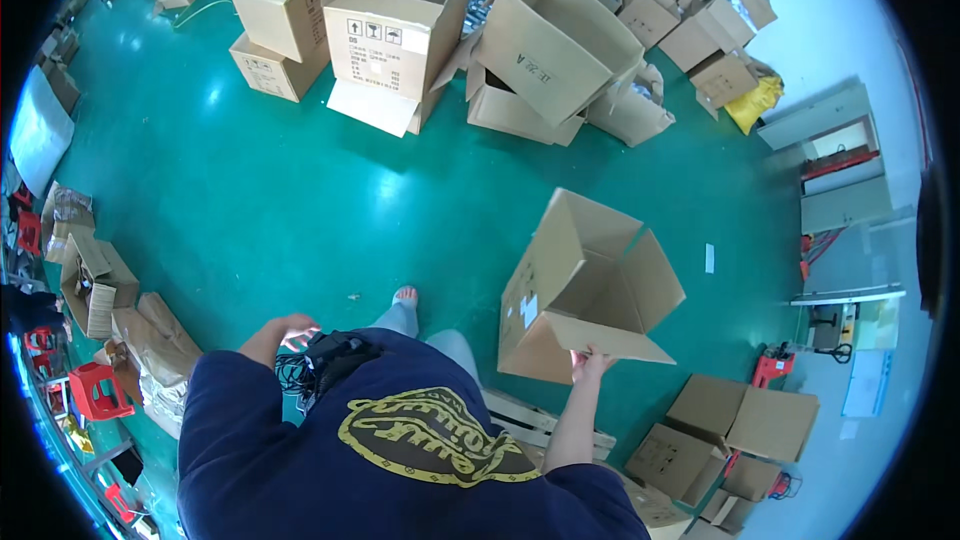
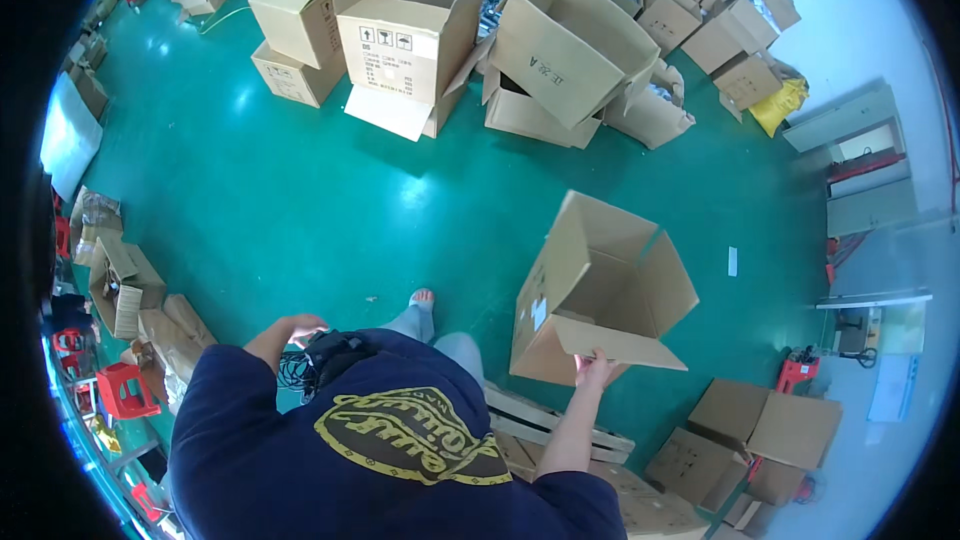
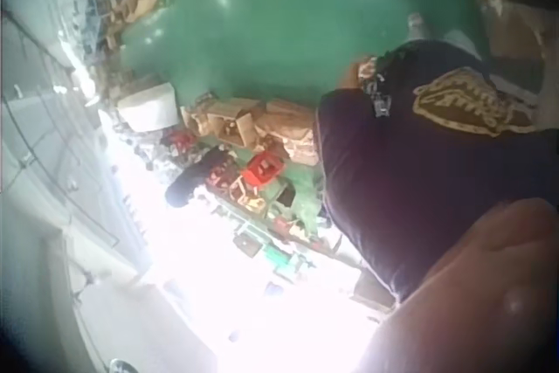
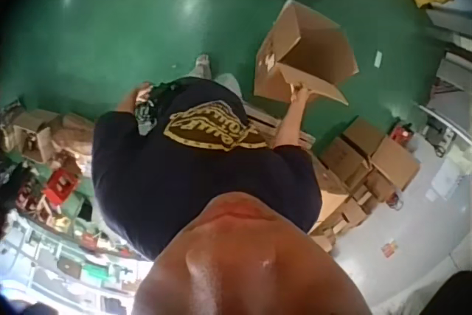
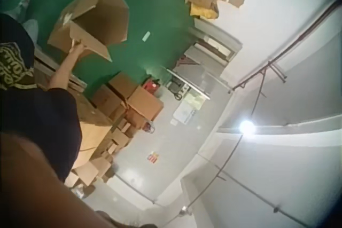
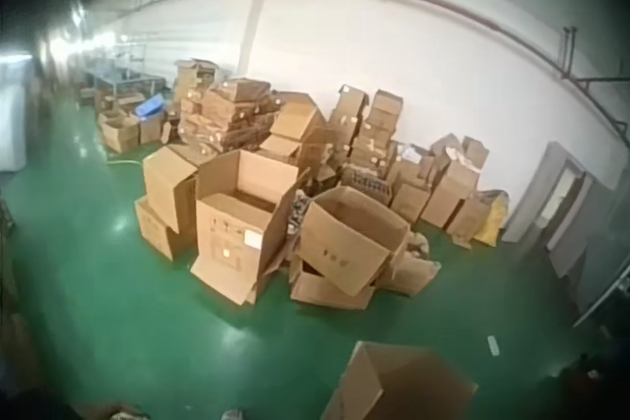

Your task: Packing small product boxes into larger cardboard cartons and weighing them on a production floor scale.

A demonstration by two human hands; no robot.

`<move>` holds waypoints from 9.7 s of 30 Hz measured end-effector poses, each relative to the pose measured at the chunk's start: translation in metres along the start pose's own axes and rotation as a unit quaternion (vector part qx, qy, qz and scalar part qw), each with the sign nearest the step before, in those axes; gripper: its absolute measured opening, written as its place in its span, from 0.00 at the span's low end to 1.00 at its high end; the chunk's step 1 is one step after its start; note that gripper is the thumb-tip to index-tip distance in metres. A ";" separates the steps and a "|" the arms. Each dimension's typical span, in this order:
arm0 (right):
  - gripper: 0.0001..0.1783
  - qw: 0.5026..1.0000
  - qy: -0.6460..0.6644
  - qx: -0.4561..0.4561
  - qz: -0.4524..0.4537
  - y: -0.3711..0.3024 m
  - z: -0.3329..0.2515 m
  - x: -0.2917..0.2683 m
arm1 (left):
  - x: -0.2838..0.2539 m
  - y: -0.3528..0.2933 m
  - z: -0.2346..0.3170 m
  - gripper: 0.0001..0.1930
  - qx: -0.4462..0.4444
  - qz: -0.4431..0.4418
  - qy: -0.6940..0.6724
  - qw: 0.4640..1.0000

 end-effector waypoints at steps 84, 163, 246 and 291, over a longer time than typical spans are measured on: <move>0.11 0.006 -0.724 0.195 -0.662 -0.540 0.577 0.420 | 0.122 -0.306 -0.192 0.20 -0.162 0.592 -0.516 0.597; 0.30 -0.447 0.000 0.152 -0.881 -1.566 0.830 -1.809 | 1.446 -0.708 -1.899 0.34 -0.345 0.756 -0.556 -0.015; 0.05 -0.392 0.253 -0.711 -0.527 -1.622 0.752 -1.329 | 1.158 -0.644 -1.663 0.28 -0.090 0.864 -0.406 0.284; 0.18 -0.629 0.263 -0.466 -0.564 -1.512 0.657 -1.413 | 1.289 -0.307 -1.150 0.19 -0.314 0.385 -0.831 -0.251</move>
Point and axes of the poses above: each hand's wrist, its own y-axis towards the middle knuckle, its own x-axis out of the palm, z = x × y, the point moved 4 cm from there along y, towards the middle knuckle, and after that the axes turned 10 degrees about -y, right-handed, at the moved point
